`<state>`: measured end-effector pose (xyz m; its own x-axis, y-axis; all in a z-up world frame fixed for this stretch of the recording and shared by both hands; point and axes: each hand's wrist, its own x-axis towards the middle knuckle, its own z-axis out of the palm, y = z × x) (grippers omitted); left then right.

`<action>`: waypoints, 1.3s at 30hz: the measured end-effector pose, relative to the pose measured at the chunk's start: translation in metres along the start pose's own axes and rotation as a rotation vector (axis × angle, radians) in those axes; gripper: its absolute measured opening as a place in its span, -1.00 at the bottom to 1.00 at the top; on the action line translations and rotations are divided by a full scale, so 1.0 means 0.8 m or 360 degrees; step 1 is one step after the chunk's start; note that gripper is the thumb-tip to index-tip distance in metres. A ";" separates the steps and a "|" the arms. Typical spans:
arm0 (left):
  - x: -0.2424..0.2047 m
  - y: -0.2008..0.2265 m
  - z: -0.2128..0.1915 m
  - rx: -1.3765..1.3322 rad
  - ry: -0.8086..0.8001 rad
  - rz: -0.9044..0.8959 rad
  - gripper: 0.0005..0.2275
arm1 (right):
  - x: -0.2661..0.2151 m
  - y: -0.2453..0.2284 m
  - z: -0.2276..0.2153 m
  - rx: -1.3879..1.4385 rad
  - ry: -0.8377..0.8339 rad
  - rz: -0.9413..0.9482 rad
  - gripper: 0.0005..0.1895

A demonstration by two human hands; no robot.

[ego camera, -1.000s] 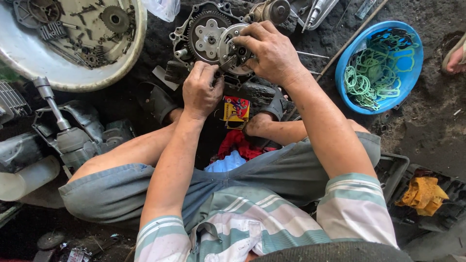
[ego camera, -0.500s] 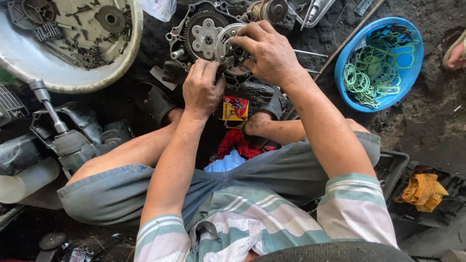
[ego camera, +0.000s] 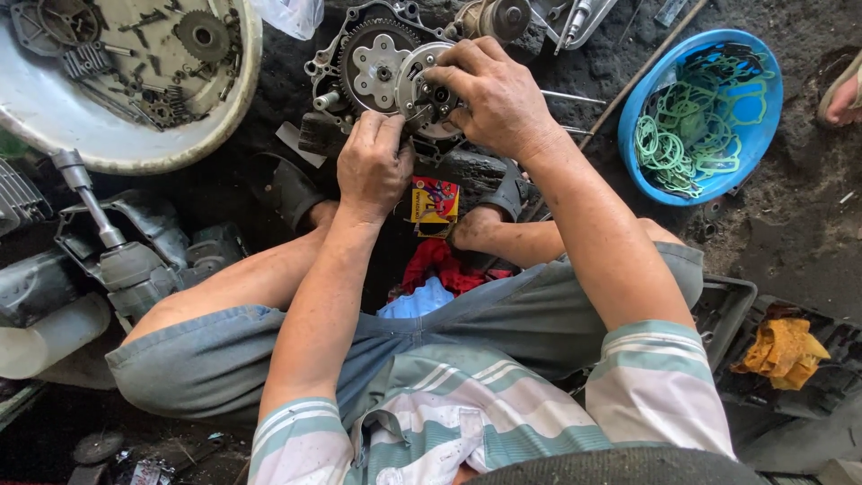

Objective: The person sits on the ground and assembles small metal components into a larger engine part. They pick up parts from a white basin, fit them into the engine assembly, and use a hammer to tap components into place.

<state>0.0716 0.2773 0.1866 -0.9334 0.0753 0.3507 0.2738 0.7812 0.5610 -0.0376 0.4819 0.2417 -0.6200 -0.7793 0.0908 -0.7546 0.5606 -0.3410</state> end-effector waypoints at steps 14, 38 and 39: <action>0.000 0.001 0.000 0.0056 -0.0017 0.0039 -0.83 | -0.001 0.001 0.005 -0.0012 0.0011 0.0022 -0.31; -0.028 -0.021 0.018 -0.0273 0.0178 -0.0197 -0.64 | -0.013 -0.002 0.017 0.0093 0.0170 0.0207 -0.42; -0.030 -0.021 0.020 -0.0226 0.0174 -0.0190 -0.64 | -0.013 -0.004 0.016 0.0104 0.0183 0.0197 -0.43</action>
<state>0.0860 0.2719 0.1568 -0.9328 -0.0861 0.3501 0.1998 0.6846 0.7010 -0.0260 0.4849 0.2299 -0.7306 -0.6662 0.1496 -0.6578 0.6280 -0.4159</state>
